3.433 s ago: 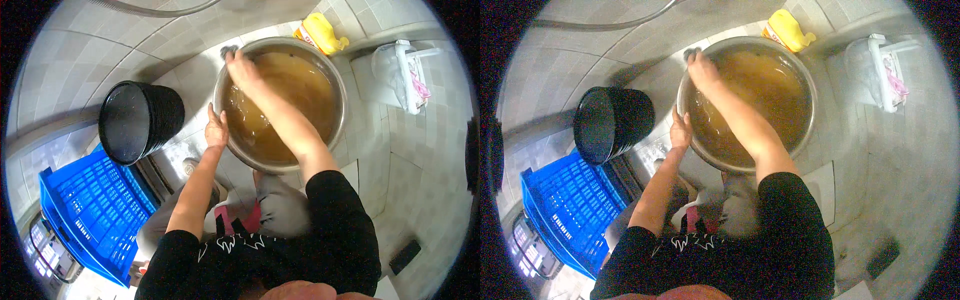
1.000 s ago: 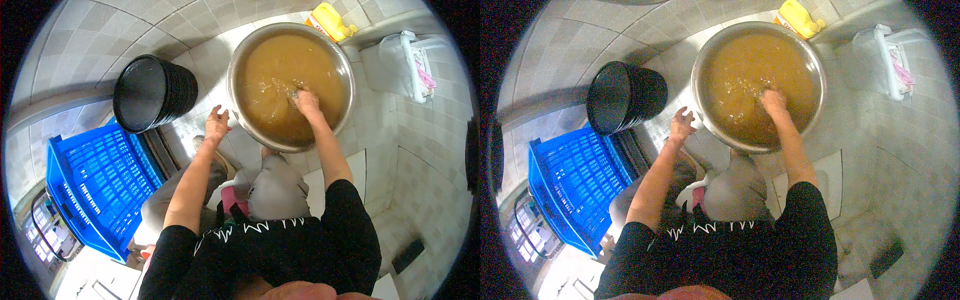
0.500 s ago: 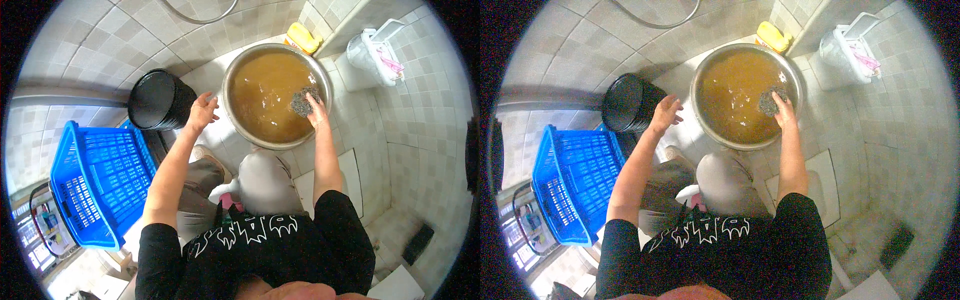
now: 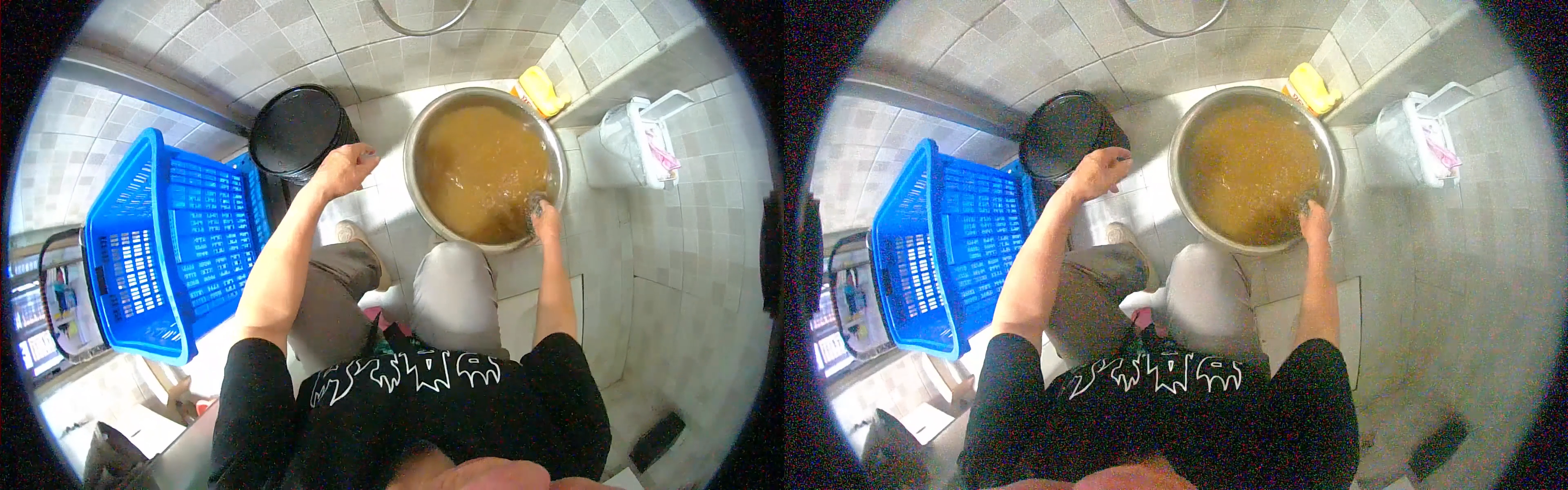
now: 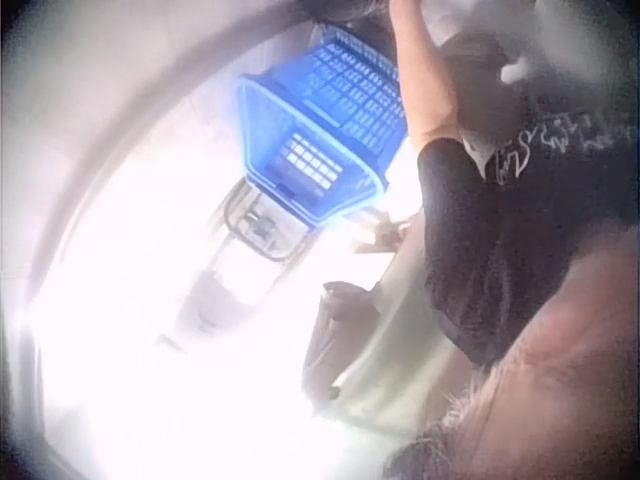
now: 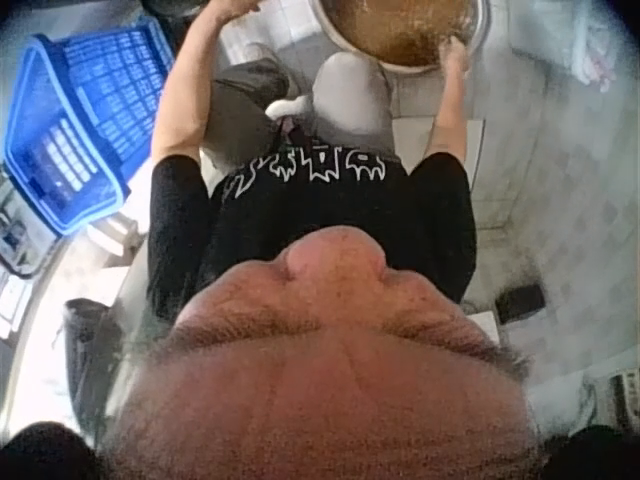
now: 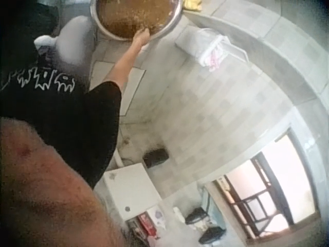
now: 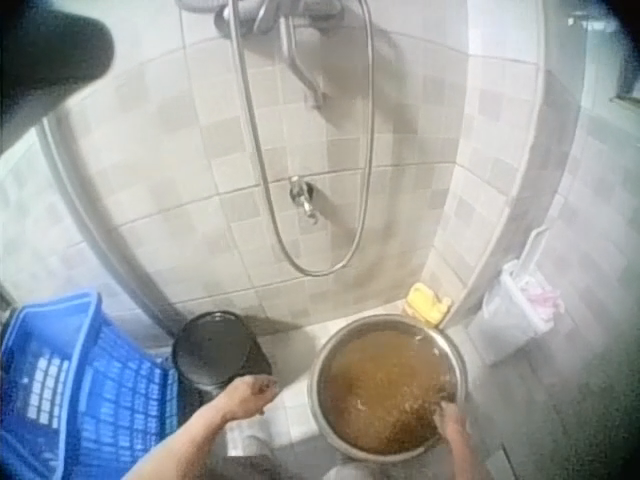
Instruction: The person washes several black plates and items in a large basin of soapy water using a steel wool scrubber, then rinses their hands.
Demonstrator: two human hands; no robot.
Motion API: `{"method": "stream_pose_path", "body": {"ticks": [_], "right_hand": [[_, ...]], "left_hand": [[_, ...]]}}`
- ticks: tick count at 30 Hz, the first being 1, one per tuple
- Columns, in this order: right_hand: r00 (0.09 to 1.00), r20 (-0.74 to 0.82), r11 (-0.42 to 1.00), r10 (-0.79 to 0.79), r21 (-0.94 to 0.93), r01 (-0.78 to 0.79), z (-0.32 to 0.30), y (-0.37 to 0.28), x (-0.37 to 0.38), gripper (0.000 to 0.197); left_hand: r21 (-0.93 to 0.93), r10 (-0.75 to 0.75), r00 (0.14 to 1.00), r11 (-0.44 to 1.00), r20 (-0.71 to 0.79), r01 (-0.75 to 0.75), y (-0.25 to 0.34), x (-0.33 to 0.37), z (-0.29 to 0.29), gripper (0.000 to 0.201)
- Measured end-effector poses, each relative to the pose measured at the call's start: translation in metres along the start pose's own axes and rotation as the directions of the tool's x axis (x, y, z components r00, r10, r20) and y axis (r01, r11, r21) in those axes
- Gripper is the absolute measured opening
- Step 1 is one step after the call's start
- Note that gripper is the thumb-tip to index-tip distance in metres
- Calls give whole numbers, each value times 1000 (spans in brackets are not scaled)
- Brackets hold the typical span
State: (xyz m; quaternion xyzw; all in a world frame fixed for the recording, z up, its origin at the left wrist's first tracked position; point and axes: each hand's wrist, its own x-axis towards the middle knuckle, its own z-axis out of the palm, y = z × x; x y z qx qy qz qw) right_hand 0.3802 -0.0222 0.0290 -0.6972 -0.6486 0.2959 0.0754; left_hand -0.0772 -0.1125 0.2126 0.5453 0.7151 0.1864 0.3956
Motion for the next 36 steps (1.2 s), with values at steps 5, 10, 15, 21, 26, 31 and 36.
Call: {"method": "stream_pose_path", "body": {"ticks": [5, 10, 15, 21, 26, 31, 36], "right_hand": [[997, 29, 959, -76, -271, 81, -30, -42, 16, 24], [966, 166, 768, -198, -586, 258, -35, -42, 33, 21], [945, 145, 900, -294, -291, 325, -26, -112, 33, 25], [938, 128, 878, -324, 411, 247, 7, -250, 58, 47], [846, 128, 841, -518, 255, 477, 27, -292, 54, 68], [840, 289, 848, -460, -138, 512, 50, -189, -5, 31], [850, 339, 842, -403, -227, 490, 58, -55, -52, 17]], "left_hand": [[163, 36, 998, 986, -44, -28, -23, 18, -1, 44], [234, 38, 996, 972, -78, -19, -18, 28, 4, 43], [307, 60, 995, 951, -76, -34, -26, 26, -2, 45], [326, -60, 997, 942, -52, 73, -23, 28, -4, 45], [301, 18, 994, 953, -104, 15, -28, 23, -1, 44], [312, -88, 995, 945, -46, 98, -35, 16, -11, 39], [197, -67, 992, 977, -103, 86, -37, 13, -10, 38]]}}
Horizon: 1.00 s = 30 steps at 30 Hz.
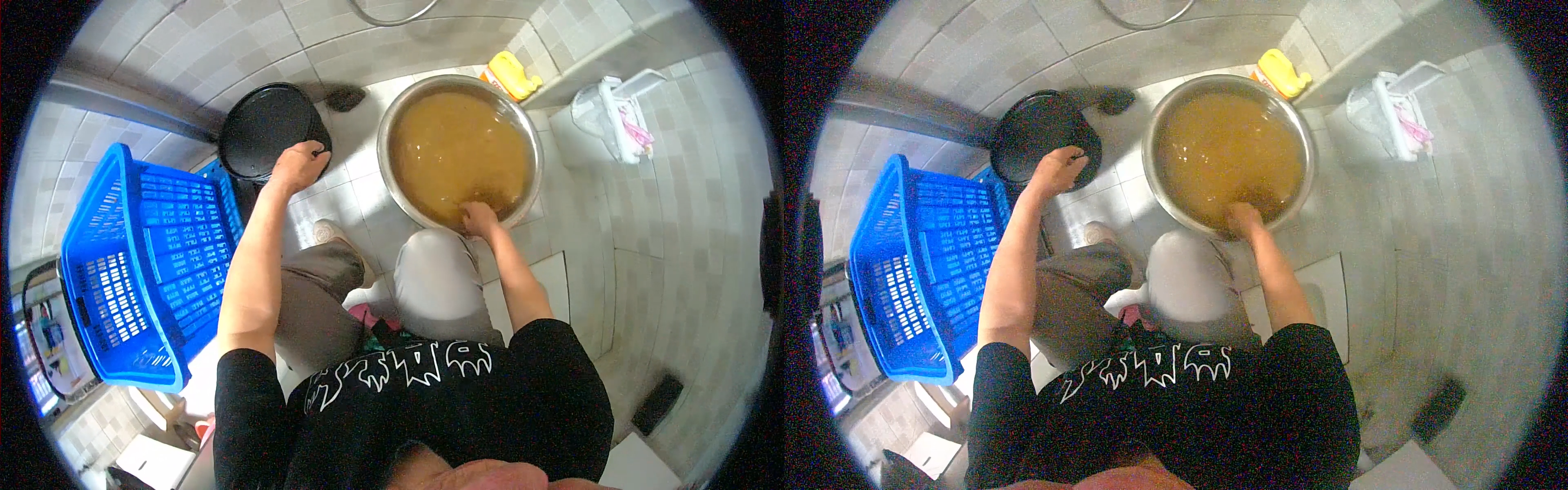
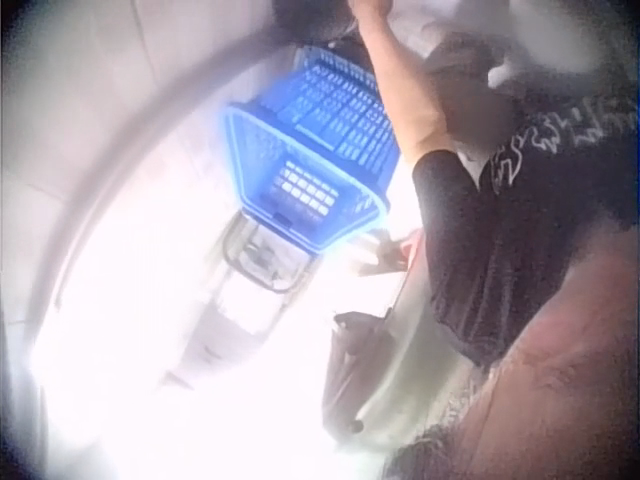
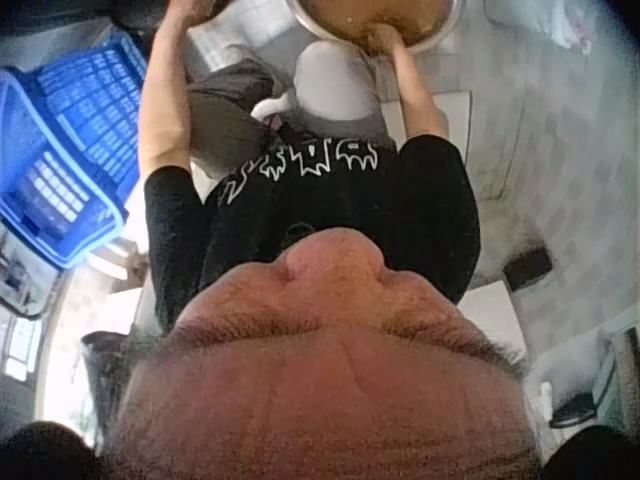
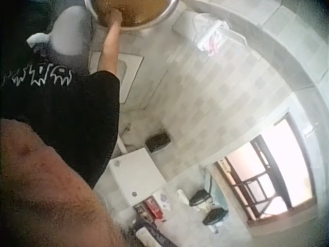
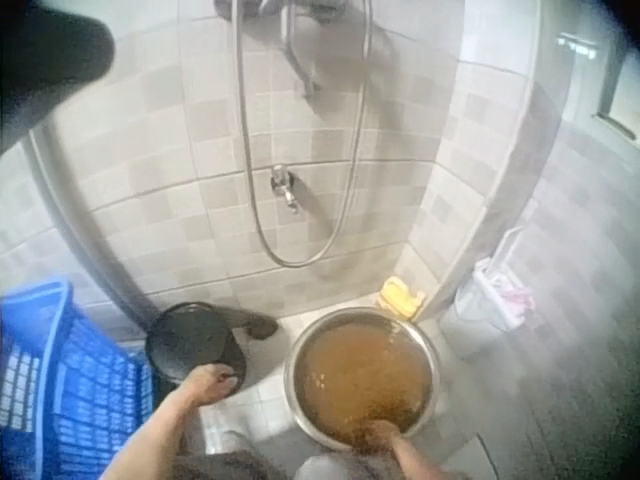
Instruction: The person washes several black plates and items in a large basin of soapy water using a steel wool scrubber, then rinses their hands.
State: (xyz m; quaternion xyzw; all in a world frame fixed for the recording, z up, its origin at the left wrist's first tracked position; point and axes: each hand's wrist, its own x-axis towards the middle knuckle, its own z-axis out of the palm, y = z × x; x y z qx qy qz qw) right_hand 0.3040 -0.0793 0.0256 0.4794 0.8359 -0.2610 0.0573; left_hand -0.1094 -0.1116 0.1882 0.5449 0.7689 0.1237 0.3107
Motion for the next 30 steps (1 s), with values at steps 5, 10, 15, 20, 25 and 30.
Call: {"method": "stream_pose_path", "body": {"ticks": [5, 10, 15, 20, 25, 30], "right_hand": [[975, 208, 977, -77, -178, 115, 20, 7, -46, 21], [982, -175, 956, -69, -294, 15, 36, -9, -55, 19], [968, -243, 817, 53, -547, -183, 52, -2, -52, 10], [948, -318, 831, -25, -534, -157, 66, 41, -81, 8], [953, -291, 914, -85, -404, -42, 52, 43, -102, 9], [944, -310, 850, -115, -523, -68, 57, 74, -143, 14]], "left_hand": [[-134, -60, 998, 989, -15, 57, -13, -16, -9, 39], [-341, -105, 994, 935, -9, 95, -6, -45, -11, 40], [-440, -135, 989, 892, -52, 99, -4, -65, -25, 39], [-457, -138, 988, 885, -67, 93, 12, -78, -23, 38], [-396, -176, 984, 907, -39, 147, -1, -80, -15, 38], [-401, -138, 990, 907, -2, 126, 13, -75, -6, 41]]}}
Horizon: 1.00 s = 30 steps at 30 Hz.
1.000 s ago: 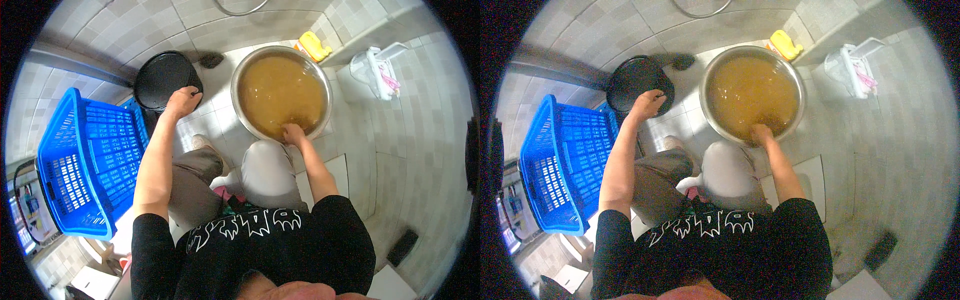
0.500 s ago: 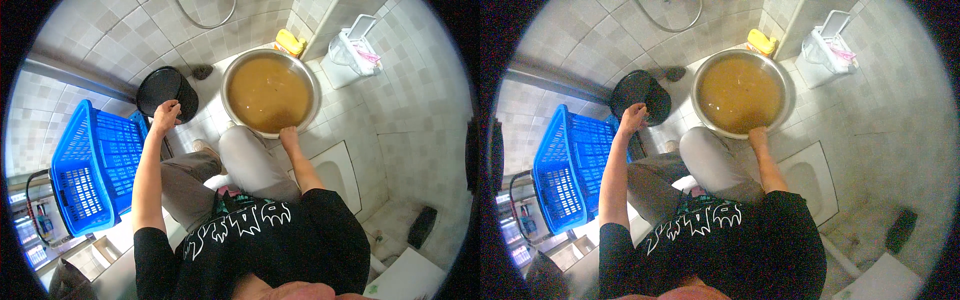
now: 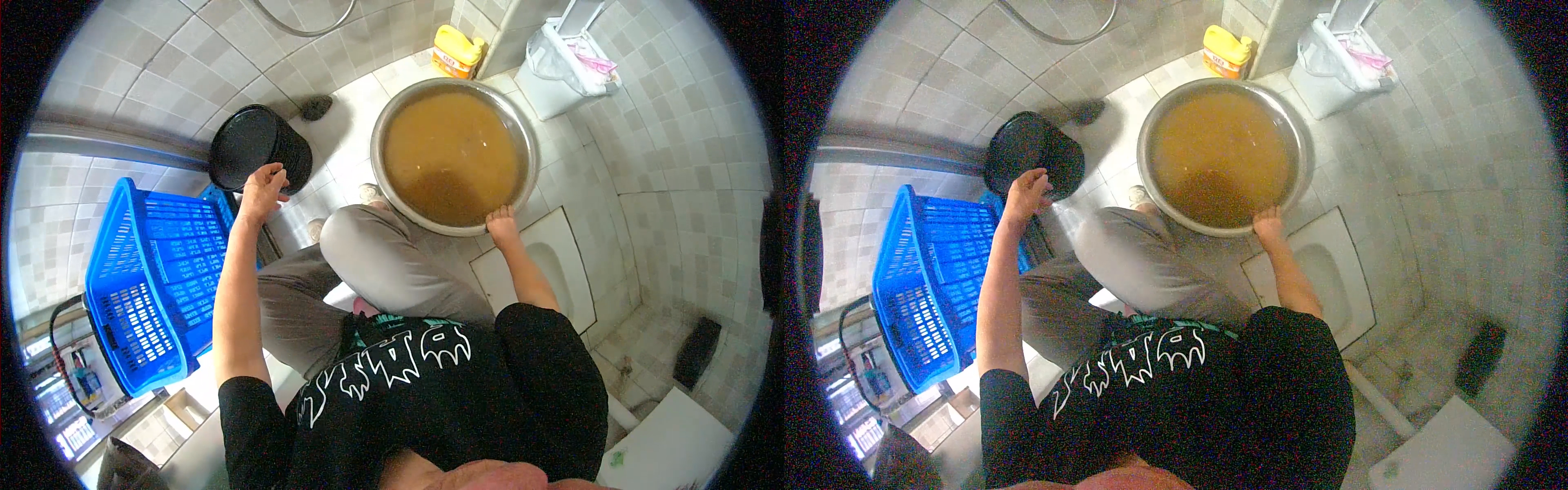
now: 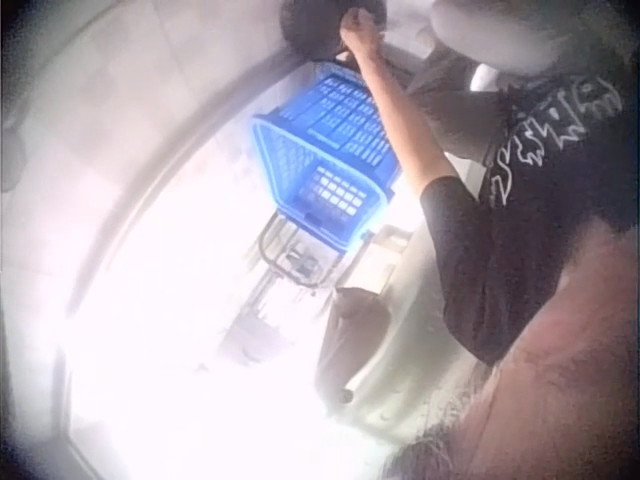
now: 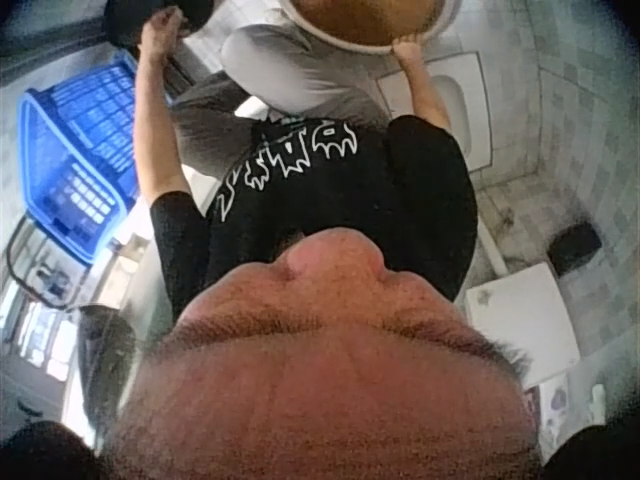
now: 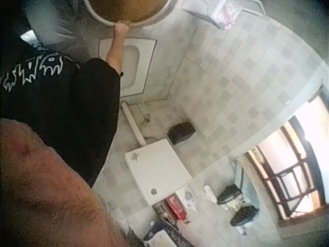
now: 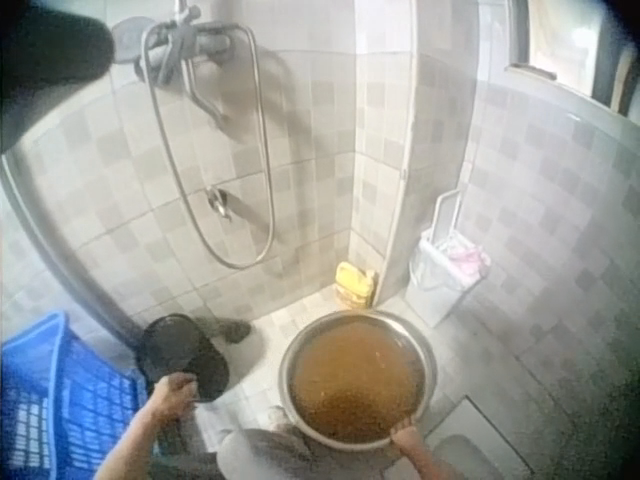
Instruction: The person washes several black plates and items in a large basin of soapy water using a steel wool scrubber, then rinses their hands.
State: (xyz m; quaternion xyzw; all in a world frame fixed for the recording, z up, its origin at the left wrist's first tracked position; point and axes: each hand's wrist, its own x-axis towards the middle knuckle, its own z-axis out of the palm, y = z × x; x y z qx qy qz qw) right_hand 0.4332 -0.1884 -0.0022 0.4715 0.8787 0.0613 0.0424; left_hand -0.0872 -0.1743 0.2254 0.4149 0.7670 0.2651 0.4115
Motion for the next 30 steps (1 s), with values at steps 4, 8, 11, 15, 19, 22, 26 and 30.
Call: {"method": "stream_pose_path", "body": {"ticks": [4, 8, 11, 15, 19, 22, 26, 30], "right_hand": [[992, 128, 1000, 18, -16, -16, -1, 12, -40, 20], [993, 115, 998, 31, -58, -25, -2, 14, -72, 20], [973, 176, 988, 146, 14, -151, 8, 25, -104, 21], [981, 173, 995, 91, 19, -95, 1, 25, -135, 21], [925, 348, 987, 154, -18, -158, -15, 17, -152, 28], [927, 338, 986, 166, -47, -159, -16, 13, -166, 28], [842, 458, 958, 286, -110, -266, -21, 2, -162, 29], [641, 741, 843, 198, 206, -498, -44, 2, -100, 31]], "left_hand": [[-92, -28, 999, 995, 25, 30, 26, 0, 13, 41], [-204, 15, 998, 979, 55, -4, 51, 3, 22, 41], [-346, 30, 995, 938, 96, 5, 79, 4, 43, 43], [-578, 54, 989, 815, 134, 34, 123, -5, 78, 44], [-748, 108, 961, 652, 254, 125, 163, -12, 126, 37], [-753, 105, 944, 633, 312, 178, 188, -24, 172, 47], [-708, 81, 892, 641, 446, 296, 190, -48, 243, 48], [-582, -9, 888, 751, 461, 310, 167, -50, 277, 50]]}}
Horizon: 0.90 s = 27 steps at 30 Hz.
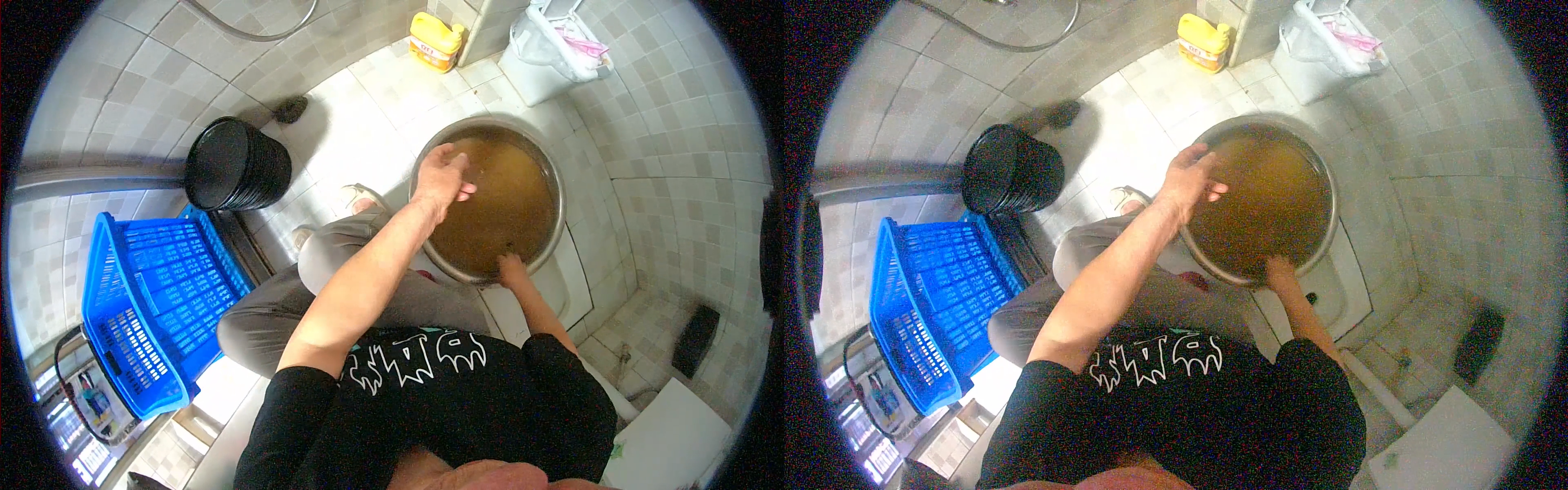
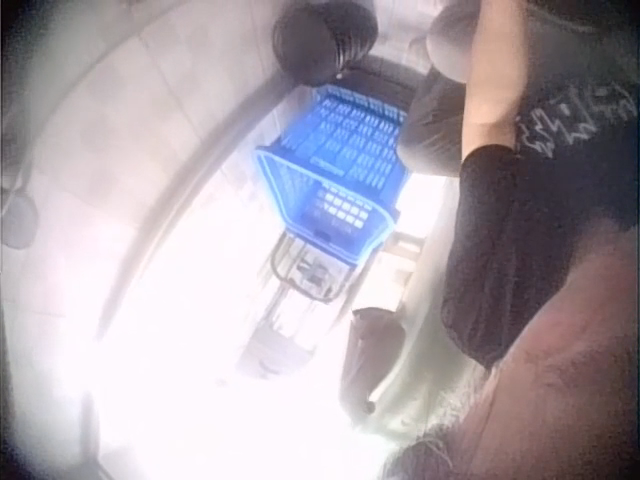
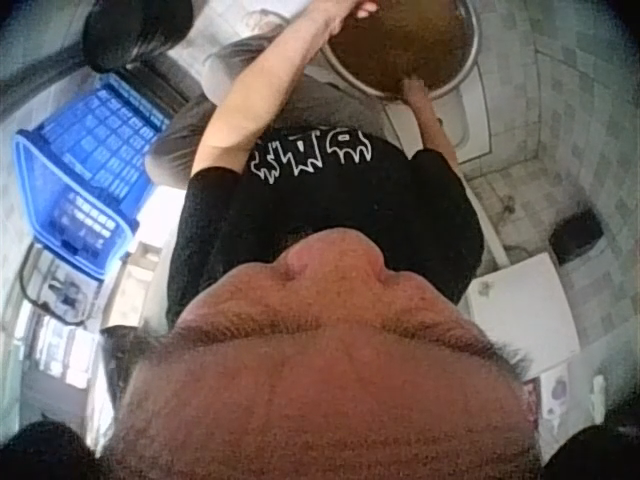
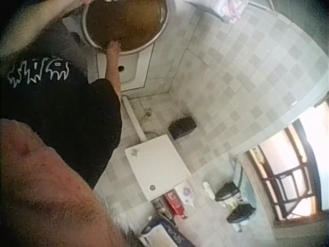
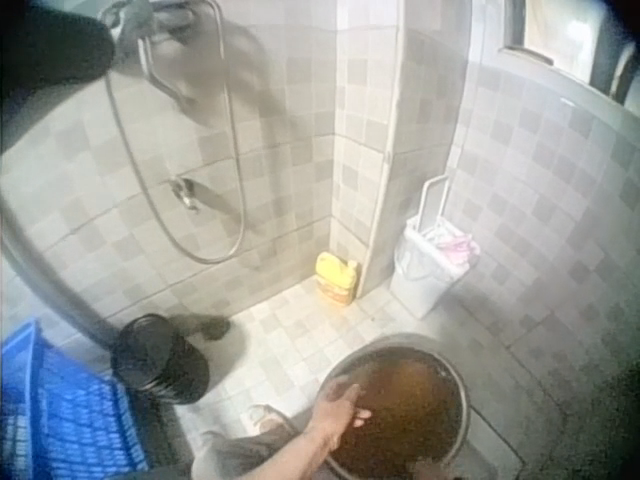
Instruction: The person washes several black plates and items in a large basin of soapy water using a steel wool scrubber, then rinses their hands.
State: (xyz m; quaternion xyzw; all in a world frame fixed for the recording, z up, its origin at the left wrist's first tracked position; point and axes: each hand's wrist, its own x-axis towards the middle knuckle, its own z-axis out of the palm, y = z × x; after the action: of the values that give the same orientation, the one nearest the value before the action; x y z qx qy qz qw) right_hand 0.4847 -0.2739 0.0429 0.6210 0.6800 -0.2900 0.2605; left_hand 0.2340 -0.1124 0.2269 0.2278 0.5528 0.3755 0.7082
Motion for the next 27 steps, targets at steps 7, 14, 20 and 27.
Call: {"method": "stream_pose_path", "body": {"ticks": [7, 14, 20, 27], "right_hand": [[882, -456, 747, 120, 626, 222, -94, -127, 137, 52], [884, -384, 626, 267, 766, 144, -128, -197, 206, 51], [867, -336, 489, 368, 863, 127, -120, -195, 200, 49], [850, -295, 366, 436, 921, 132, -115, -191, 192, 47]], "left_hand": [[-12, 54, 983, 998, -176, -56, 20, 20, -28, 52], [18, 56, 979, 998, -197, -53, 15, 16, -28, 57], [79, -7, 993, 997, -114, 16, 14, 15, -15, 58], [45, 59, 998, 997, -22, -58, 13, 18, -7, 57]]}}
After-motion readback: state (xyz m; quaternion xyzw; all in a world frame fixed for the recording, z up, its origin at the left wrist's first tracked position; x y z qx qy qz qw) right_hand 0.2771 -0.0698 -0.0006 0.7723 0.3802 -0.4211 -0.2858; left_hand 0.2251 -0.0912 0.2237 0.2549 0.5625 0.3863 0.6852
